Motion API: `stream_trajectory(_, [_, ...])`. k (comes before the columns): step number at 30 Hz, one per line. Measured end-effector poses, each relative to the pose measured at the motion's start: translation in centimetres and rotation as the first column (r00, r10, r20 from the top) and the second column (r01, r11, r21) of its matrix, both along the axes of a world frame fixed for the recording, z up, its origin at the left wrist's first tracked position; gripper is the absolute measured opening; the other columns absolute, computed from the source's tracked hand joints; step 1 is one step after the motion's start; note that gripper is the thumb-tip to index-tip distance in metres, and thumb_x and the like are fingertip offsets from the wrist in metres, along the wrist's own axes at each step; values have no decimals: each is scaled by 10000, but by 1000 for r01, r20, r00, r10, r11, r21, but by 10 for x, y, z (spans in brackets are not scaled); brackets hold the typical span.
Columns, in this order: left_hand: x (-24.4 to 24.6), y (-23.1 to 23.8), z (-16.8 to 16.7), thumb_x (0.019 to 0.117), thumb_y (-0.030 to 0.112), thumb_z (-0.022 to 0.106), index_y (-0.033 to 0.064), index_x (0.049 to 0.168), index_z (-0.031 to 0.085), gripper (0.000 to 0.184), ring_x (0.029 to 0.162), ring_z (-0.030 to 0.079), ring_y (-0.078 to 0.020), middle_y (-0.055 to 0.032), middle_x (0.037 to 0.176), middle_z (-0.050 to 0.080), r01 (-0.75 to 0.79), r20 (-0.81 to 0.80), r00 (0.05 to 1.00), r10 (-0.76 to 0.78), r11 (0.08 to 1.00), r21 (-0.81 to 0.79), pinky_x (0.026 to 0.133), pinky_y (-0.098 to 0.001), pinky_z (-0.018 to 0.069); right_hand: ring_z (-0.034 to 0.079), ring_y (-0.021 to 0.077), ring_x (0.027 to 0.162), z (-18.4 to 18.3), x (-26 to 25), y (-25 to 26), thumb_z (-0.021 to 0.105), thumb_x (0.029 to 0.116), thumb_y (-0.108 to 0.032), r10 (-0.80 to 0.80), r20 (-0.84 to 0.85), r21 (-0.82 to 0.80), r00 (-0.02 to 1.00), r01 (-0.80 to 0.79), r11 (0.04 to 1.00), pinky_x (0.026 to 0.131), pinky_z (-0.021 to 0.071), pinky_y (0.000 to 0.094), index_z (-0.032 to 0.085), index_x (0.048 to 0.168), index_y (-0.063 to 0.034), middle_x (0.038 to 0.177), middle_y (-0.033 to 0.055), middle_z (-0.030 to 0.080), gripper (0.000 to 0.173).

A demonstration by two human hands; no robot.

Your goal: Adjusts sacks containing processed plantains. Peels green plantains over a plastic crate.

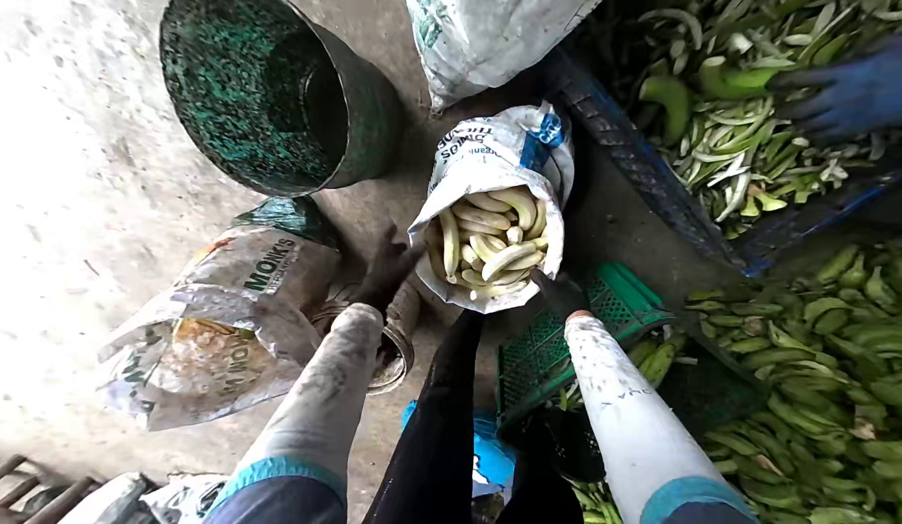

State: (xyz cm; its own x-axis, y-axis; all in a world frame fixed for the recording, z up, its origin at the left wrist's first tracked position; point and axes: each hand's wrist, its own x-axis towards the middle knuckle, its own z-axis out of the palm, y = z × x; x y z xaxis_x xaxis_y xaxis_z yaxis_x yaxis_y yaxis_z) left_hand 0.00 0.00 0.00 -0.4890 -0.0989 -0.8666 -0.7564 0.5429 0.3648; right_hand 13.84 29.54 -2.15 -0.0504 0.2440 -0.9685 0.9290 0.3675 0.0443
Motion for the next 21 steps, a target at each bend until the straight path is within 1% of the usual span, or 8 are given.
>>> stream_trajectory(2, [9,2,-16,877,525,757,127,1520,421,827,1176,635,-353,-207,1287,643,247,95,967,-238,964,-101,1007,-587,504,529,416,1320,-7,-2,-3,429,1027,-613,-19,8,26,1000,19,999,1094,393,630,568,1382,-6,1367,261,591,717])
stream_trajectory(5, [-10,23,-24,1039,572,463,59,1252,659,589,1098,643,-409,-238,1148,675,426,178,903,-392,874,-235,953,-658,464,544,415,1302,-5,-5,-2,355,1078,-528,33,-4,27,999,-33,999,1080,412,609,585,1336,24,1351,273,592,652])
stream_trajectory(7, [-18,39,-13,1088,519,342,3,1174,669,617,1110,642,-425,-264,1136,671,535,240,842,-483,804,-260,959,-651,462,528,419,1320,12,-6,-1,337,1089,-505,98,-27,-30,995,-99,995,1097,399,601,556,1367,35,1373,283,572,645])
stream_trajectory(11, [-11,35,44,1085,532,369,-22,1103,681,636,1016,660,-442,-266,1022,682,620,184,784,-592,761,-192,907,-671,477,564,405,1276,93,4,-14,403,1090,-438,177,-148,-185,973,-204,961,1093,419,558,555,1372,52,1331,286,597,585])
stream_trajectory(15, [-25,36,146,1052,571,445,3,994,678,616,768,643,-365,-203,842,656,568,83,822,-563,808,-157,731,-620,511,639,336,1101,185,30,-3,517,1044,-437,-148,-201,-167,968,115,979,976,489,543,655,1232,28,1152,229,675,520])
stream_trajectory(17, [-35,51,194,1045,546,486,47,936,674,544,625,595,-248,-117,732,620,564,-16,823,-568,821,-89,596,-490,511,666,234,985,225,46,25,602,1007,-374,-348,-264,-69,900,342,937,897,537,483,676,1170,10,1053,158,700,424])
stream_trajectory(19, [-50,68,230,1045,482,527,85,891,681,452,548,557,-144,-34,659,601,572,-148,810,-568,820,-19,530,-375,492,671,120,862,247,62,53,629,974,-261,-519,-378,8,767,564,826,796,577,362,661,1154,1,955,67,701,319])
stream_trajectory(21, [-62,85,264,1056,377,530,114,902,679,339,520,511,-41,45,653,579,575,-248,796,-552,818,23,489,-266,463,659,16,768,256,85,65,521,1010,-149,-690,-504,-32,520,787,617,688,586,229,580,1177,-19,889,-29,671,219])
